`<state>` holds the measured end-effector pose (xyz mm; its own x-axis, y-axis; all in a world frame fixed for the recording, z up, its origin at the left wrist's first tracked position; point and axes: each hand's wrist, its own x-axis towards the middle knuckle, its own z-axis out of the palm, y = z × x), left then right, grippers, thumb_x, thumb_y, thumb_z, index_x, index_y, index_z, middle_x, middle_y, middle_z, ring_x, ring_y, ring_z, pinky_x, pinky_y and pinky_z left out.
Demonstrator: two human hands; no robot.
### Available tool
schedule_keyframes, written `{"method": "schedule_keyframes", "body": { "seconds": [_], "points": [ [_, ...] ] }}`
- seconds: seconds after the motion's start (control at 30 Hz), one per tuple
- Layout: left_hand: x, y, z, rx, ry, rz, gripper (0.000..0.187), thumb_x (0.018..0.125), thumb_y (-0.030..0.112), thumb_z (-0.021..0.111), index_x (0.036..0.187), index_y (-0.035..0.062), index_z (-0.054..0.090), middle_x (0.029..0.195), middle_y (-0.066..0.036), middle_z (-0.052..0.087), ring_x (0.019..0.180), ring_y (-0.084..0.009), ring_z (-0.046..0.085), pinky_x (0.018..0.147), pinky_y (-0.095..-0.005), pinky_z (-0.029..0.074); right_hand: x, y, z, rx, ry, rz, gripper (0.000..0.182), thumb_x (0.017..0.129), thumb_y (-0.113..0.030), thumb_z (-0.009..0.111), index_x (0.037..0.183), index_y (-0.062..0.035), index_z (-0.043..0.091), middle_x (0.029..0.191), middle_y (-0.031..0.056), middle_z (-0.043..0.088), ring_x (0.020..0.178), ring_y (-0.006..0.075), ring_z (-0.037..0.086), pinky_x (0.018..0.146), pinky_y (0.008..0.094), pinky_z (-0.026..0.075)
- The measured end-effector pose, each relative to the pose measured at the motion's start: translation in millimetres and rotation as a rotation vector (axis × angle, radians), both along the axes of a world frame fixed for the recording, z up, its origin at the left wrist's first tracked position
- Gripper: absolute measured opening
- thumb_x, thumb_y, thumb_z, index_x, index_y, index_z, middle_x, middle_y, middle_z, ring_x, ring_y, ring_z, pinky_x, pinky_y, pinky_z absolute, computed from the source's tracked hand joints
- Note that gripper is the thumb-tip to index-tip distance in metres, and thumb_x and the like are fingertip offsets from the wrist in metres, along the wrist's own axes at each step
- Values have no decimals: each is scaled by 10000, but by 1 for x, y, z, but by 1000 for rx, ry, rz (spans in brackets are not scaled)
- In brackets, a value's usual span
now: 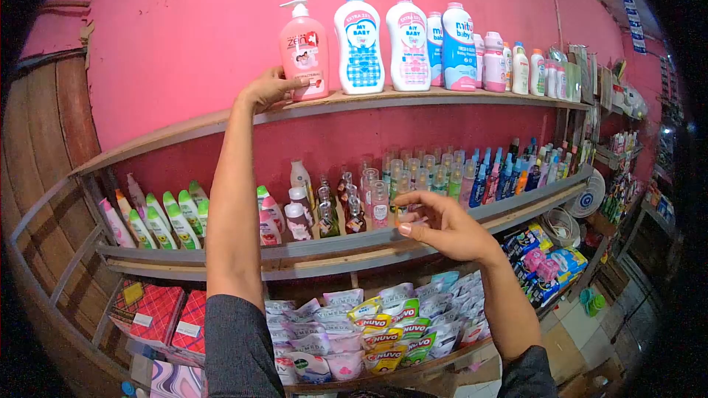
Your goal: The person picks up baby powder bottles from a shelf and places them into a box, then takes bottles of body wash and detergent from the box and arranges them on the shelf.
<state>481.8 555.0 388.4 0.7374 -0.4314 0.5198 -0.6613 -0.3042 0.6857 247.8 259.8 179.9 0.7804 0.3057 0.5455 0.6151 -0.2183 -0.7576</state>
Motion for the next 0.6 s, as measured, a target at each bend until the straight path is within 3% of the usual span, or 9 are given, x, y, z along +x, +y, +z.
{"method": "schedule_keyframes", "body": {
  "seconds": [0.6],
  "points": [
    [5,1,-7,-53,-59,53,475,816,312,780,1130,21,575,857,-14,606,629,-43,478,489,-206,389,-55,-77,-108,164,335,-178,444,882,-111,697,1266,27,523,1016,37,636,911,87,592,810,241,489]
  ]
}}
